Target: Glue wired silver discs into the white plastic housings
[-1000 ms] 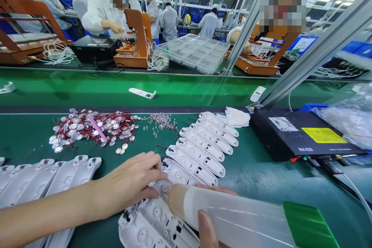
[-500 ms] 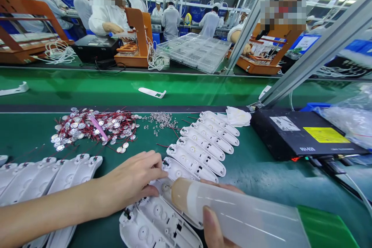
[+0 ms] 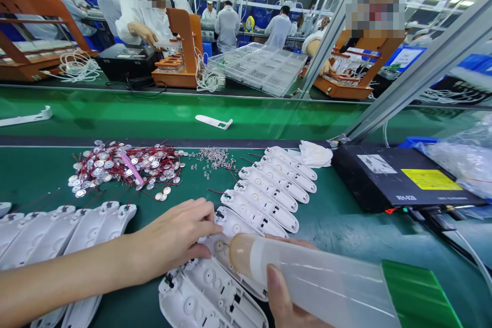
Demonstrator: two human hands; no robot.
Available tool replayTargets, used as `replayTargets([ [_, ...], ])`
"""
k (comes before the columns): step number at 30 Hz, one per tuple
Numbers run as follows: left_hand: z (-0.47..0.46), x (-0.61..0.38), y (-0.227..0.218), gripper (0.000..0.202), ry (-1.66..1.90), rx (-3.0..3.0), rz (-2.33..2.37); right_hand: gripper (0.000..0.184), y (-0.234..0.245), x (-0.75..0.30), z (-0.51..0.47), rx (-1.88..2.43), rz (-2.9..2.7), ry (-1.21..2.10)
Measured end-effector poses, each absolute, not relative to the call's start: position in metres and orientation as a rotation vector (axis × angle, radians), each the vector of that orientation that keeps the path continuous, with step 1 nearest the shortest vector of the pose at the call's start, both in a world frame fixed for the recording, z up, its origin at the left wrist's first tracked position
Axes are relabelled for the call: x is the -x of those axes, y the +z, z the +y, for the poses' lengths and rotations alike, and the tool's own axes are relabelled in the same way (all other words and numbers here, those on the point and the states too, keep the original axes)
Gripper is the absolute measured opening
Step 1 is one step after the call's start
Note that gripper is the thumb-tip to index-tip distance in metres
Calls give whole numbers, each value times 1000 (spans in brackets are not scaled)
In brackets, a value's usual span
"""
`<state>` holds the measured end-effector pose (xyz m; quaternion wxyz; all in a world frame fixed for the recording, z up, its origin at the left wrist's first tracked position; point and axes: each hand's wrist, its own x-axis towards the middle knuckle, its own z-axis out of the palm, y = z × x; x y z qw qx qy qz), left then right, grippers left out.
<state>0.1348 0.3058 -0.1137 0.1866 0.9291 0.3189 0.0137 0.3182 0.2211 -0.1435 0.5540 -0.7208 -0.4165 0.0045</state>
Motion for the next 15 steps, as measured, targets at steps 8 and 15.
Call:
replayTargets([
  [8, 305, -134, -113, 32, 41, -2614, 903, 37, -125, -312, 224, 1593, -1142, 83],
  [15, 305, -132, -118, 33, 105, -2650, 878, 40, -124, -310, 222, 1613, -1126, 77],
])
